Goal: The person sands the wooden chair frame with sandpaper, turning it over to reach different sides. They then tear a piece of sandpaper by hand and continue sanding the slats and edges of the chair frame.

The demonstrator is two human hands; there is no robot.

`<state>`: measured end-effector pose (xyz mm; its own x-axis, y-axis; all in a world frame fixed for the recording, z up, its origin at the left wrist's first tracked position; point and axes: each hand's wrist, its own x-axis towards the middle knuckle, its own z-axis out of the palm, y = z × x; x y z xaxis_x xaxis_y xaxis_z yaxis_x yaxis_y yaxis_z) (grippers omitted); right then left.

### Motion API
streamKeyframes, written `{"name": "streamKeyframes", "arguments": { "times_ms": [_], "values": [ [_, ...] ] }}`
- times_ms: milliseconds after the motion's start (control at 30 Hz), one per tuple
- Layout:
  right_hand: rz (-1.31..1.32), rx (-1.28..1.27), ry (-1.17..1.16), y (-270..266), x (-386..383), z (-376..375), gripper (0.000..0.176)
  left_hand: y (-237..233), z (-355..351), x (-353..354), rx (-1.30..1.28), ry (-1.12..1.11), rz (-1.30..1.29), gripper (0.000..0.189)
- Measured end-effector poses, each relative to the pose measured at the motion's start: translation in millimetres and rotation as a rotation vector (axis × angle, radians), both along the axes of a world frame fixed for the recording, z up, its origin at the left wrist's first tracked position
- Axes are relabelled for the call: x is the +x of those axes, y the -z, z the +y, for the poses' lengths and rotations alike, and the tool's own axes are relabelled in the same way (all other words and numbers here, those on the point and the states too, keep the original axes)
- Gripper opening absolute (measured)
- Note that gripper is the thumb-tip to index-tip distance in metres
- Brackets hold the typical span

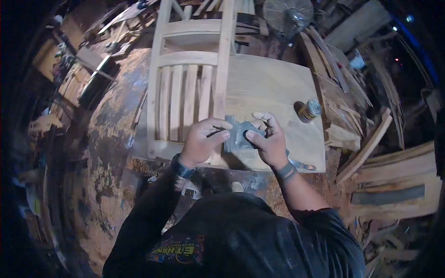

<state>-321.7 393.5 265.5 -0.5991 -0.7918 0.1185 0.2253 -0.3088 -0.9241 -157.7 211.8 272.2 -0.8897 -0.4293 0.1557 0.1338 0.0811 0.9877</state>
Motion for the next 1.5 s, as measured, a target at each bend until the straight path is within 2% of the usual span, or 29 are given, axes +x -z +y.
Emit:
{"name": "streamKeyframes", "arguments": {
  "times_ms": [33, 133, 167, 267, 300, 400, 433, 533, 633, 700, 767, 800, 833, 867, 900, 1000, 1033, 1067, 1100, 1133, 1167, 1200, 1233, 1333, 1433, 1500],
  "values": [
    [-0.034, -0.011, 0.005, 0.1, 1.9, 4.3, 0.057, 9.1, -1.8, -4.9, 0.121, 0.064, 0.096, 0.038],
    [-0.139, -0.058, 0.023, 9.9, 5.4, 18.1, 0.057, -0.8, 5.1, -13.4, 0.561, 0.317, 0.172, 0.046],
    [-0.176, -0.078, 0.026, 13.4, 8.3, 22.9, 0.055, -4.1, 9.7, -15.4, 0.62, 0.37, 0.137, 0.055],
    [-0.142, -0.054, 0.127, 17.2, 33.0, 43.2, 0.05, 23.1, 27.8, -32.2, 0.617, 0.442, 0.102, 0.048],
    [-0.106, -0.029, 0.178, 18.9, 42.2, 50.3, 0.048, 35.3, 33.0, -38.5, 0.562, 0.488, 0.094, 0.036],
    [-0.132, 0.043, 0.434, 27.8, 66.0, 81.4, 0.043, 24.6, 54.0, -40.2, 0.465, 0.596, -0.06, 0.025],
    [-0.083, 0.078, 0.535, 26.7, 73.3, 90.6, 0.04, 18.7, 61.9, -41.2, 0.377, 0.632, -0.07, 0.023],
    [0.229, 0.201, 0.855, 27.3, 91.8, 117.8, 0.035, 8.0, 88.1, -44.8, 0.383, 0.706, -0.17, 0.022],
    [0.262, 0.322, 0.917, 42.5, 104.4, 149.7, 0.036, 12.3, 122.0, -47.7, 0.008, 0.687, -0.091, 0.026],
    [0.167, 0.388, 0.946, 58.5, 119.5, 160.4, 0.031, 21.2, 127.4, -51.4, -0.231, 0.686, -0.088, 0.029],
    [0.156, 0.602, 0.889, 42.9, 140.0, 170.1, 0.045, 29.7, 127.4, -54.7, -0.458, 0.708, -0.093, 0.026],
    [0.311, 0.627, 0.892, 66.3, 149.8, 175.1, 0.049, 47.6, 127.9, -52.6, -0.255, 0.732, -0.226, 0.024],
    [0.466, 0.65, 0.903, 89.5, 159.7, 180.4, 0.054, 79.1, 112.8, -57.8, -0.59, 0.747, -0.078, 0.021],
    [0.164, 0.579, 0.771, 122.5, 170.6, 186.7, 0.054, 80.1, 118.3, -49.5, -0.557, 0.714, -0.199, 0.018],
    [0.018, 0.536, 0.658, 126.7, 178.7, 195.5, 0.058, 89.4, 121.7, -44.1, -0.524, 0.702, -0.325, 0.013],
    [0.105, 0.641, 0.645, 152.8, 204.6, 210.8, 0.062, 101.0, 134.7, -16.8, -0.648, 0.817, -0.331, 0.007],
    [0.193, 0.638, 0.612, 163.7, 205.2, 219.2, 0.066, 107.2, 138.2, -12.5, -0.734, 0.915, -0.329, 0.008],
    [0.391, 0.649, 0.66, 179.5, 202.3, 222.4, 0.061, 108.2, 146.8, -11.5, -0.808, 1.016, -0.325, 0.01],
    [0.436, 0.589, 0.627, 185.8, 196.0, 228.7, 0.051, 94.8, 168.3, -7.1, -0.823, 1.012, -0.345, 0.011],
    [0.49, 0.525, 0.593, 182.4, 187.0, 228.6, 0.041, 76.5, 179.6, -6.9, -0.838, 1.0, -0.357, 0.012],
    [0.498, 0.538, 0.538, 168.5, 177.1, 235.3, 0.032, 77.1, 180.9, -15.7, -0.864, 1.006, -0.286, 0.013],
    [0.512, 0.558, 0.485, 143.8, 167.4, 248.3, 0.024, 79.4, 184.7, -24.2, -0.888, 1.014, -0.207, 0.014],
    [0.531, 0.581, 0.433, 121.8, 156.9, 260.3, 0.016, 71.5, 191.7, -30.8, -0.838, 0.937, -0.243, 0.013],
    [0.687, 0.527, 0.587, 82.7, 121.1, 286.1, 0.016, 47.5, 214.4, -48.3, -0.69, 0.748, -0.302, 0.018],
    [0.595, 0.538, 0.62, 40.6, 93.1, 302.5, 0.019, 10.0, 225.3, -60.4, -0.621, 0.649, -0.323, 0.021],
    [0.617, 0.495, 0.572, 29.2, 81.3, 307.3, 0.021, -3.7, 224.6, -62.5, -0.652, 0.655, -0.216, 0.02]
  ]
}}
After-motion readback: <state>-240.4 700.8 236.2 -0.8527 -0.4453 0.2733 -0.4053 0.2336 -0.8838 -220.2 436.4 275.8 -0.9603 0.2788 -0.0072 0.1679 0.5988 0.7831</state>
